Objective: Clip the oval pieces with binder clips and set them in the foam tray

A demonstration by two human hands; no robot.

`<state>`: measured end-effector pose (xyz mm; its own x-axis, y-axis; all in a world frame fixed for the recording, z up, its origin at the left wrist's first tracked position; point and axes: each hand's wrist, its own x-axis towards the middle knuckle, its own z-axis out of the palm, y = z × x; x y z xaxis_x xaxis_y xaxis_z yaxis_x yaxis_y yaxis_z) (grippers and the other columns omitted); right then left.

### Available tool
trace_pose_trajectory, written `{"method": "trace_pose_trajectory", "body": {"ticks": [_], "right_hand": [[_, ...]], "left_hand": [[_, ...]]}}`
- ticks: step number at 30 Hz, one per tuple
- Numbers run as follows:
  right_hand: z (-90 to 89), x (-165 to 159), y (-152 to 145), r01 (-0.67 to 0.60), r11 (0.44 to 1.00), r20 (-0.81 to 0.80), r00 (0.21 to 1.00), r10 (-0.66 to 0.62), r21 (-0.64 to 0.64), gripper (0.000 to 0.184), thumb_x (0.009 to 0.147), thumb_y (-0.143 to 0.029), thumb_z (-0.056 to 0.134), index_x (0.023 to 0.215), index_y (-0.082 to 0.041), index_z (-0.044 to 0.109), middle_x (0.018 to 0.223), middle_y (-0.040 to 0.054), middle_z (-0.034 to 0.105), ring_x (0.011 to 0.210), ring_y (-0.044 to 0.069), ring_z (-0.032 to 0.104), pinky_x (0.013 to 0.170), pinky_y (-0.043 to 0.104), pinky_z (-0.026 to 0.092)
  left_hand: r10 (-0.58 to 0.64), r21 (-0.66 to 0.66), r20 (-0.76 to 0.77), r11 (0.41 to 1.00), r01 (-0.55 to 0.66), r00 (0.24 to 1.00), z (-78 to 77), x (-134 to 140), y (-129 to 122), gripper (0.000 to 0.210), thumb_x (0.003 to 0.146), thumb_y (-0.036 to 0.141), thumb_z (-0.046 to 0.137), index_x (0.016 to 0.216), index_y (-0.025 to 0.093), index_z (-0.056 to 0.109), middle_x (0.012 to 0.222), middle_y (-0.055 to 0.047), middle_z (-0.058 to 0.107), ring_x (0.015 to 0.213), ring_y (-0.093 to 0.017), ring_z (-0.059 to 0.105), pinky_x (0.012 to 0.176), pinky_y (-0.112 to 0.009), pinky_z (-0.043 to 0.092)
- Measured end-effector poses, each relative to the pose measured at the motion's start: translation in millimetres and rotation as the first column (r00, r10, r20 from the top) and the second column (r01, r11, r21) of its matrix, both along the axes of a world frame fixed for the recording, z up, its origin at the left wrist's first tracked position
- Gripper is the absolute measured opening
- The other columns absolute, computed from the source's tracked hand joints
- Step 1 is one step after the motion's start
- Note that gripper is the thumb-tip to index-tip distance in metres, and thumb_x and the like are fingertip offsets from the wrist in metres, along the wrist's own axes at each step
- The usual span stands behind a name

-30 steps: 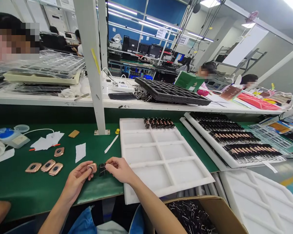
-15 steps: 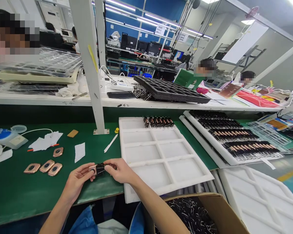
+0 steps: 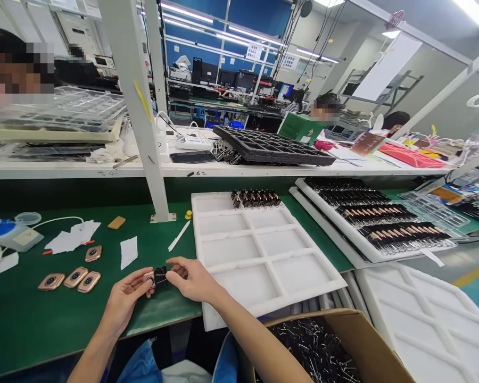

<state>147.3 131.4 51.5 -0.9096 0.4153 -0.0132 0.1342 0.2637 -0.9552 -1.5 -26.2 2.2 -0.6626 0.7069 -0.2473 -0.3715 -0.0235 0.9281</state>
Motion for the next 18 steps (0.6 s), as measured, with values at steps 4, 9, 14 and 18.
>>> {"method": "trace_pose_trajectory", "body": {"ticks": [4, 9, 14, 18], "right_hand": [[7.4, 44.6, -6.7, 0.412, 0.898, -0.250, 0.896, -0.368, 0.154, 0.033, 0.094, -0.037, 0.061, 0.124, -0.024, 0.065, 0.109, 0.0089, 0.071, 0.094, 0.023, 0.064, 0.088, 0.039, 0.052], [-11.1, 159.2, -13.1, 0.981, 0.182, -0.477, 0.193, -0.857, 0.070, 0.021, 0.097, -0.042, 0.058, 0.094, -0.022, 0.061, 0.079, 0.0026, 0.060, 0.071, 0.018, 0.057, 0.070, 0.034, 0.048], [-86.8, 265.5, -26.8, 0.933, -0.135, -0.068, -0.118, -0.991, 0.335, 0.035, 0.087, -0.057, 0.059, 0.086, -0.022, 0.063, 0.070, 0.0026, 0.063, 0.064, 0.021, 0.058, 0.065, 0.036, 0.047], [-166.3, 303.7, -46.2, 0.758, 0.426, 0.315, 0.301, -0.900, 0.493, 0.042, 0.076, -0.063, 0.058, 0.081, -0.023, 0.069, 0.082, 0.0111, 0.075, 0.079, 0.032, 0.068, 0.077, 0.044, 0.053]], "left_hand": [[0.037, 0.035, 0.047, 0.999, -0.039, 0.998, 3.1, -0.1, -0.6, 0.052, 0.060, 0.034, 0.095, 0.105, 0.015, 0.076, 0.084, -0.008, 0.076, 0.063, -0.017, 0.064, 0.054, -0.027, 0.052], [0.079, 0.064, 0.109, 0.994, -0.087, 0.991, 5.1, -0.7, 0.2, 0.058, 0.063, 0.034, 0.094, 0.114, 0.017, 0.072, 0.087, -0.005, 0.073, 0.065, -0.014, 0.061, 0.053, -0.024, 0.050], [0.074, 0.004, 0.113, 0.997, -0.075, 0.991, 7.4, -2.0, 1.8, 0.060, 0.066, 0.037, 0.092, 0.119, 0.018, 0.071, 0.091, -0.006, 0.074, 0.082, -0.019, 0.066, 0.064, -0.024, 0.054], [0.065, -0.004, 0.134, 0.998, -0.065, 0.989, 6.7, -3.7, 0.9, 0.061, 0.067, 0.040, 0.092, 0.120, 0.018, 0.070, 0.090, -0.005, 0.075, 0.087, -0.019, 0.067, 0.073, -0.022, 0.055]]}}
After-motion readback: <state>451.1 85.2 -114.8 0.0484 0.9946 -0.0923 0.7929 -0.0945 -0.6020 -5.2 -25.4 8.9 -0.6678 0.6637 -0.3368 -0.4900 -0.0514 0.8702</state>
